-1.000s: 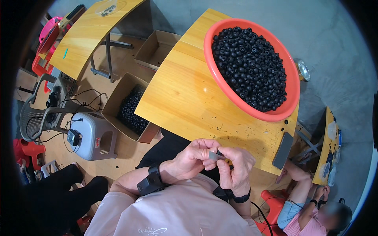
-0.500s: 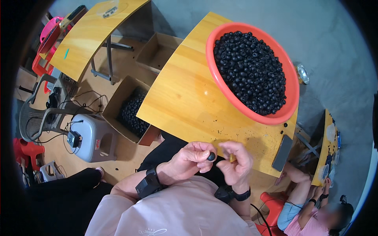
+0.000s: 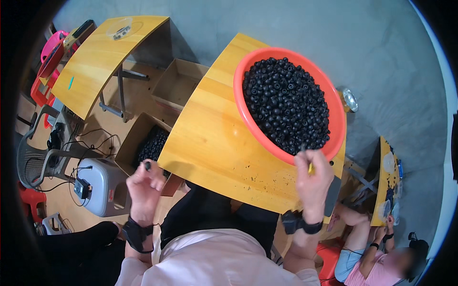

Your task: Inspecting and sorting small black plastic components.

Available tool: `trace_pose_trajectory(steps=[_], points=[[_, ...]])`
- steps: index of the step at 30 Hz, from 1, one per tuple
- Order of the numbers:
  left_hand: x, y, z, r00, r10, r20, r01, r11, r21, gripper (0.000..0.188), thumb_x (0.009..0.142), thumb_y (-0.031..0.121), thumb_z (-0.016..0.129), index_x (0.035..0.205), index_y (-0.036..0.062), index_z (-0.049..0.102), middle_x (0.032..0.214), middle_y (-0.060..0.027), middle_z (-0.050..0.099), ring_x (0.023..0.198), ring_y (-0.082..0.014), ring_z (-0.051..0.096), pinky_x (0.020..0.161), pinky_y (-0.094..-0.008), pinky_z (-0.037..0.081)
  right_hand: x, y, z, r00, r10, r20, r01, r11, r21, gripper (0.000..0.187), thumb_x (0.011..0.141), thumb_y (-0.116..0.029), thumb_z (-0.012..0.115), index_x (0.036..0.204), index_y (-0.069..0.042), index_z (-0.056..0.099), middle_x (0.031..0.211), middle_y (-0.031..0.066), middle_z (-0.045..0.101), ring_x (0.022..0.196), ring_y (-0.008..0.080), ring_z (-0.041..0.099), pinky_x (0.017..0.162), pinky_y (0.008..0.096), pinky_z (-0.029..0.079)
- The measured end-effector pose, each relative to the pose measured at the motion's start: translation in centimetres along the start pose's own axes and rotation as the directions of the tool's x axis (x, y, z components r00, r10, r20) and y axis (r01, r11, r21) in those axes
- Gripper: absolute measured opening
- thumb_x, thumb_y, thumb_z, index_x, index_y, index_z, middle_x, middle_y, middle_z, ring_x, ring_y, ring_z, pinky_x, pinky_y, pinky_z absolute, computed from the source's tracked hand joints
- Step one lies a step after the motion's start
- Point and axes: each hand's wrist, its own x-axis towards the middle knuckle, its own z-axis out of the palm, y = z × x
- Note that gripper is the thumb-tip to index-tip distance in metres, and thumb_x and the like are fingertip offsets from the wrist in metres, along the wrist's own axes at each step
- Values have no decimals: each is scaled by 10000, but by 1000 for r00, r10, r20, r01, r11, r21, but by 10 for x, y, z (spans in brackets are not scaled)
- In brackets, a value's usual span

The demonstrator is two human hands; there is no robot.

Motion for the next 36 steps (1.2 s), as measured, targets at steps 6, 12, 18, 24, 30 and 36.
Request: trace_pose_trajectory(steps=[6,12,18,24,30,36], points=[[34,22,-82,940,86,-331,-5,971,238,297,873,183,549,1137,57,494,681,37,408,500,-60,289,481,-214,254,63,28,22,977,-60,205,72,996,-52,193,699,-44,687,860,-10,585,788,102,578,734,304,590,630,373,455],[21,18,-44,987,61,-147,-35,984,174,416,863,177,585,1229,30,451,693,35,411,504,-58,268,475,-211,226,77,32,40,955,16,296,46,979,-200,252,701,-109,711,928,-71,608,822,83,565,755,294,592,630,406,461],[4,-2,3,1000,-12,-18,13,996,93,313,868,181,571,1122,4,519,665,15,398,482,-76,271,454,-218,271,72,27,47,959,-35,282,107,964,-242,219,709,-117,705,890,-77,590,798,80,547,748,299,581,617,406,454],[-21,-31,36,977,-149,154,142,989,51,247,874,196,589,1036,11,561,639,24,355,489,-78,274,446,-225,289,64,20,46,960,-50,275,96,983,-159,206,686,-78,698,802,-49,531,758,60,523,696,257,549,616,356,426],[-44,-52,55,928,-314,202,297,948,110,215,884,212,581,993,27,579,614,21,332,496,-87,279,455,-234,273,55,10,36,961,-16,276,49,992,-115,186,701,-95,689,803,-61,537,808,75,549,767,304,580,636,401,442],[-58,-65,64,899,-375,224,355,926,127,202,890,208,578,977,27,596,616,19,363,502,-87,285,464,-230,276,53,18,32,953,-47,298,105,977,-184,175,692,-102,694,811,-65,572,813,65,552,720,292,564,635,387,438]])
